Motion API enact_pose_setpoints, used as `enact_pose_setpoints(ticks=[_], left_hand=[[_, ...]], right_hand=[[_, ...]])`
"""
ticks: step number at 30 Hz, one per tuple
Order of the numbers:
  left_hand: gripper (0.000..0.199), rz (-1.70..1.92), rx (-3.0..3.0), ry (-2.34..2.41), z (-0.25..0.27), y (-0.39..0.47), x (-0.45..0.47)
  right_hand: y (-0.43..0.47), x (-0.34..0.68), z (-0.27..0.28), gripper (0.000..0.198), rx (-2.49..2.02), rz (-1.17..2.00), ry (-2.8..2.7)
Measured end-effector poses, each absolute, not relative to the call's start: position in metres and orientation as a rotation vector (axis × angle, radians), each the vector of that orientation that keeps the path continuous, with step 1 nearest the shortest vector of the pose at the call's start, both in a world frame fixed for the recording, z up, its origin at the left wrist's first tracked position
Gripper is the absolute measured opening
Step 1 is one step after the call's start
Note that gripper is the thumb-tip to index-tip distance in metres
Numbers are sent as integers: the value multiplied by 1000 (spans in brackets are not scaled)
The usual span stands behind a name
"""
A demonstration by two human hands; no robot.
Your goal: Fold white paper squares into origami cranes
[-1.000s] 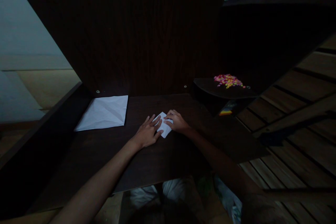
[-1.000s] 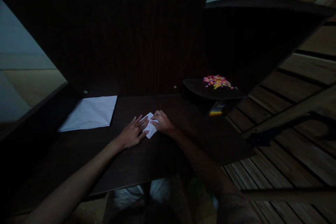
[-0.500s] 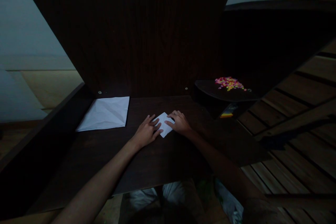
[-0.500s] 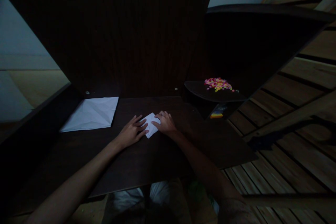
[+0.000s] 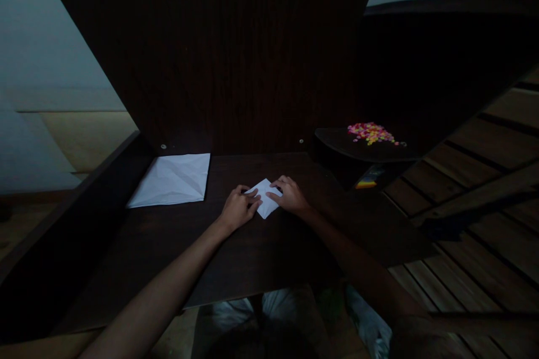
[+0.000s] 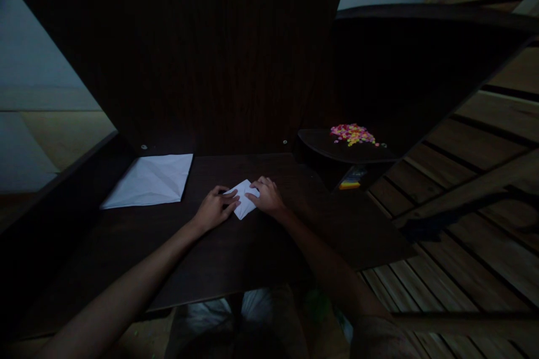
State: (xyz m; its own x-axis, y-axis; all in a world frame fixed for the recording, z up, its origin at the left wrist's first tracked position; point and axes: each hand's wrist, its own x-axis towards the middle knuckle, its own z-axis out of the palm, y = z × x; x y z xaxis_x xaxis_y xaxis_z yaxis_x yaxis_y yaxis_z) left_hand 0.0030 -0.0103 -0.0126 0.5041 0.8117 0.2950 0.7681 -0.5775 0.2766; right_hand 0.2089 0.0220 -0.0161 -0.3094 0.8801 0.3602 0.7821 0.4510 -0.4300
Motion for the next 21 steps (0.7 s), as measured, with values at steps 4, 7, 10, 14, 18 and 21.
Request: enact_pose_setpoints(ticks=[4,7,10,14,18,21], left_hand=[[33,652,2572,1424,-16,-8,5],[37,582,2581,1448,-12,-11,7],[41,496,2603,1473,-9,-13,9],[43,486,2669,1437,-10,-14,11],[46,449,2692,1414,-15,-13,11],[48,389,2674,1415,-17,-11,11]], right_hand=[[23,209,-20,20,-1365,292,-2128],[24,210,-21,19,-1348,331,-2108],[24,210,-22,19,-1348,342,-2102],[25,210,-22,18,-1339,344,-2096],[25,209,-22,16,-1317,344,-2097],[24,209,-20,16,-1327,350,-2100]])
